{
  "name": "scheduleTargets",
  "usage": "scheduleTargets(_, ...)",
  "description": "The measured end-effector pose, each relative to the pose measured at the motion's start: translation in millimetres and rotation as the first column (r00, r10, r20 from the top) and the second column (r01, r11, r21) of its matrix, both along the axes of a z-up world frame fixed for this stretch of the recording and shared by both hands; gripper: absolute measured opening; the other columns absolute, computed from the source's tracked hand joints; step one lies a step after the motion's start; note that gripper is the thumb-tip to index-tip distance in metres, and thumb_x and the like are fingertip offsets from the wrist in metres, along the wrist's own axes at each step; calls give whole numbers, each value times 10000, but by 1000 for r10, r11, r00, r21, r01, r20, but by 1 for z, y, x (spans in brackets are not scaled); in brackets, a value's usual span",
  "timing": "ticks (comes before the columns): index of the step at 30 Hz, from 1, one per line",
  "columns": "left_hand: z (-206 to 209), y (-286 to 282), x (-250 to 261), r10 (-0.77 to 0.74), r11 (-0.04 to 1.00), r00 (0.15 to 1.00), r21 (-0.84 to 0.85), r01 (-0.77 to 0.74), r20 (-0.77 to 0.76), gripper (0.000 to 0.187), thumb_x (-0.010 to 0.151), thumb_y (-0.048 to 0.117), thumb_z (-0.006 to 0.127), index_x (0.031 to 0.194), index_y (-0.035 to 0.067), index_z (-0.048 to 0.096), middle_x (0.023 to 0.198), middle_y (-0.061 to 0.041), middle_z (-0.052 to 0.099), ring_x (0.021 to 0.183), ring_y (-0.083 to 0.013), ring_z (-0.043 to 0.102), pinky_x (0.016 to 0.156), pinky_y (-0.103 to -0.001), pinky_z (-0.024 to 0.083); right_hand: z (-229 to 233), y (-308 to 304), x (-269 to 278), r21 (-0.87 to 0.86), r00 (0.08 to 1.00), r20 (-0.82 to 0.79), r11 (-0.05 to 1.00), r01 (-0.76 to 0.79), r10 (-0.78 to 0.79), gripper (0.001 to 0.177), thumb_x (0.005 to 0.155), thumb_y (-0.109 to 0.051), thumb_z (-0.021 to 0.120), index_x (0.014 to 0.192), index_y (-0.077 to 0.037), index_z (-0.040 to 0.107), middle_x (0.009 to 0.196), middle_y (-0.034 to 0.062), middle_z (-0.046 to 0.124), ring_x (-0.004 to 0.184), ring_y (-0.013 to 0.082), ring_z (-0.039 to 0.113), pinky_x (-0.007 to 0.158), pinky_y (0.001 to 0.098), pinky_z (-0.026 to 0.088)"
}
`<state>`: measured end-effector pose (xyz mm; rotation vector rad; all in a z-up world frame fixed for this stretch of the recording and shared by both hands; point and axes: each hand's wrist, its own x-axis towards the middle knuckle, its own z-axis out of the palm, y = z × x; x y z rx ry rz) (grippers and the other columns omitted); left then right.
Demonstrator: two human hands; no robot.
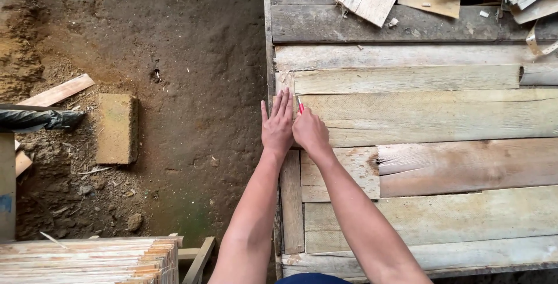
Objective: The person uses a red utility knife to score and cut small rectangular pieces from a long wooden plank on a workbench. They repeatedly position the knife, score the wood, and snap off the cut pieces, placing them into a pile of scrap wood.
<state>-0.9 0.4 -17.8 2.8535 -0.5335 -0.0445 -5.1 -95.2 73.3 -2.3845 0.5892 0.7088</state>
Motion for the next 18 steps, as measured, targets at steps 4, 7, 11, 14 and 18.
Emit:
scheduleTargets(4,3,0,0,2,1000,1000,-4,-2,-2,630,1072,413,381,1634,162,246,1723,17,186,1580,-154,171,1266,-574,112,-10,-2,3,-25,1000,-14,1000,6,-6,455,1029,-295,308,1200,52,547,1082,352,690,1038,560,679,854,635,541)
scheduleTargets(7,2,-1,1,4,1000,1000,-5,-4,0,641,1069,436,379,1634,165,247,1723,15,185,1580,-152,171,1267,-573,112,-11,0,2,-27,1000,-6,1000,10,-10,456,1034,-291,306,1195,63,544,1082,364,685,1037,565,677,858,633,542)
scheduleTargets(11,0,-1,0,7,1000,1000,-5,-7,6,653,1057,446,401,1629,165,261,1719,15,202,1577,-151,186,1269,-569,121,1,3,1,-23,1000,-16,999,25,-25,447,1038,-277,304,1202,62,546,1088,366,683,1043,563,676,862,634,541)
scheduleTargets(14,0,-1,0,6,1000,1000,-4,-6,15,627,1073,419,390,1631,164,257,1721,13,193,1579,-154,177,1268,-569,118,0,2,3,-19,999,-36,999,25,-26,468,1033,-290,304,1225,60,548,1111,359,680,1081,566,660,899,639,527)
scheduleTargets(18,3,-1,1,11,1000,999,-12,-12,-38,649,1066,441,402,1632,167,247,1723,21,184,1581,-150,166,1276,-563,100,0,-1,9,-26,998,-66,1000,6,-8,478,1027,-286,310,1237,60,563,1137,352,682,1108,557,654,918,637,519)
